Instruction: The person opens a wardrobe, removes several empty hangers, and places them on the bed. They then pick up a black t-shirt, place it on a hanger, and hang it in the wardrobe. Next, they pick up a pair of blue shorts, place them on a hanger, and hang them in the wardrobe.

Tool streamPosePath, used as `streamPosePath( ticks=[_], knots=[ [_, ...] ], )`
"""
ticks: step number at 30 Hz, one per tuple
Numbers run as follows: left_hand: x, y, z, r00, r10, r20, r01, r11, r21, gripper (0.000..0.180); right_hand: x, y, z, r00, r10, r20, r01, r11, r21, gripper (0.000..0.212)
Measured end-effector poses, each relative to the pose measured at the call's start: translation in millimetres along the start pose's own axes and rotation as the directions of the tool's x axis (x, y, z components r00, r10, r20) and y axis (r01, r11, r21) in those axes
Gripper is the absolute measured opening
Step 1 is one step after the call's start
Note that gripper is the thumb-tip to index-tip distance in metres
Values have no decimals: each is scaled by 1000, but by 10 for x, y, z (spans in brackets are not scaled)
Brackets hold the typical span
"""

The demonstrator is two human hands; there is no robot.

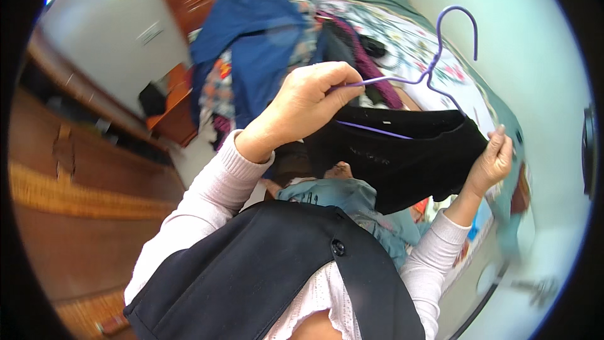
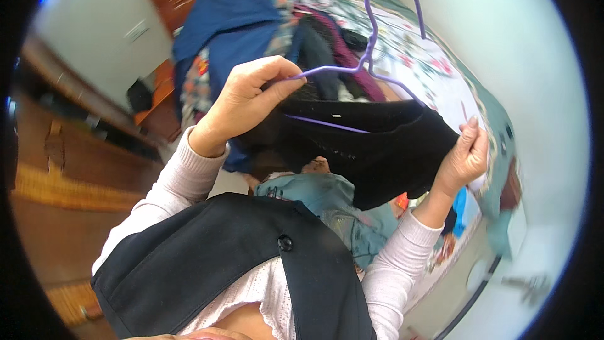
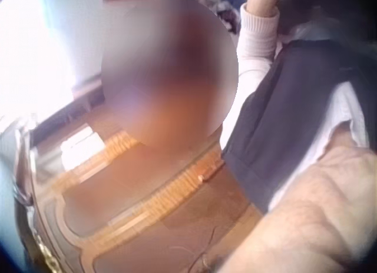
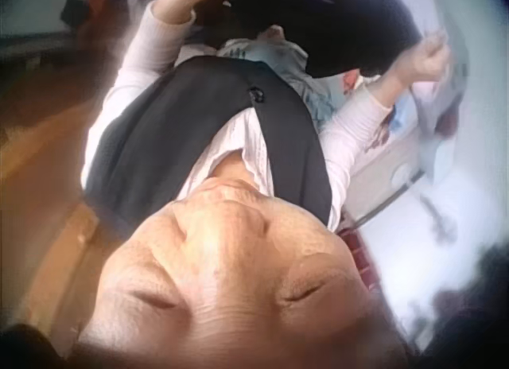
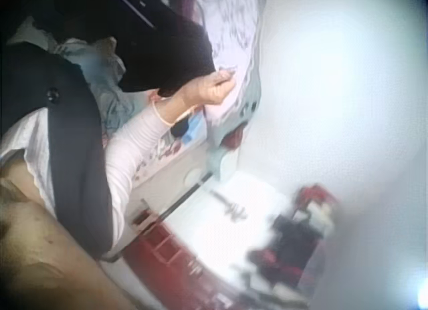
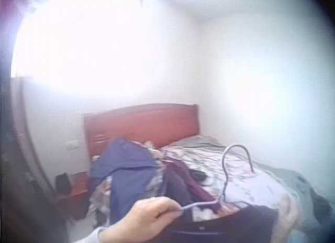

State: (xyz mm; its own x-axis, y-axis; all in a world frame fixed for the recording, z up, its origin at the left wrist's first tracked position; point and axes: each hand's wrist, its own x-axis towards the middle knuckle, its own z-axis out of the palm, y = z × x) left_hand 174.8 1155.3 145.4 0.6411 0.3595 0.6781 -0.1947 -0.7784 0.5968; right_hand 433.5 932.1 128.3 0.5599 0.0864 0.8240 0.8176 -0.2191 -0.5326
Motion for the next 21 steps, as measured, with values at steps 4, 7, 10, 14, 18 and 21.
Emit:
streamPosePath(
  ticks=[4, 7, 10, 14, 18, 21],
  knots=[
    [-393, 271, -453, 984, -104, -147, 129, 976, 177, 7, 0, -374, 470, 994, -44, 96, 19, 967, 253, 31],
    [-657, 407, -812, 919, -76, -386, 193, 942, 275, 9, -183, -803, 627, 967, -102, 232, 27, 952, 305, 27],
    [-871, 579, -1090, 867, -93, -489, 257, 925, 279, 9, -373, -1178, 616, 911, -291, 293, 152, 896, 418, 22],
    [-1157, 709, -1428, 871, 11, -491, 226, 879, 421, 11, -610, -1529, 552, 829, -422, 366, 266, 875, 404, 27],
    [-1314, 836, -1616, 895, 24, -445, 210, 858, 469, 12, -745, -1747, 481, 789, -512, 340, 330, 819, 469, 19],
    [-1369, 893, -1731, 902, 34, -430, 158, 902, 402, 14, -780, -1867, 365, 810, -537, 237, 393, 796, 460, 18]
  ],
)
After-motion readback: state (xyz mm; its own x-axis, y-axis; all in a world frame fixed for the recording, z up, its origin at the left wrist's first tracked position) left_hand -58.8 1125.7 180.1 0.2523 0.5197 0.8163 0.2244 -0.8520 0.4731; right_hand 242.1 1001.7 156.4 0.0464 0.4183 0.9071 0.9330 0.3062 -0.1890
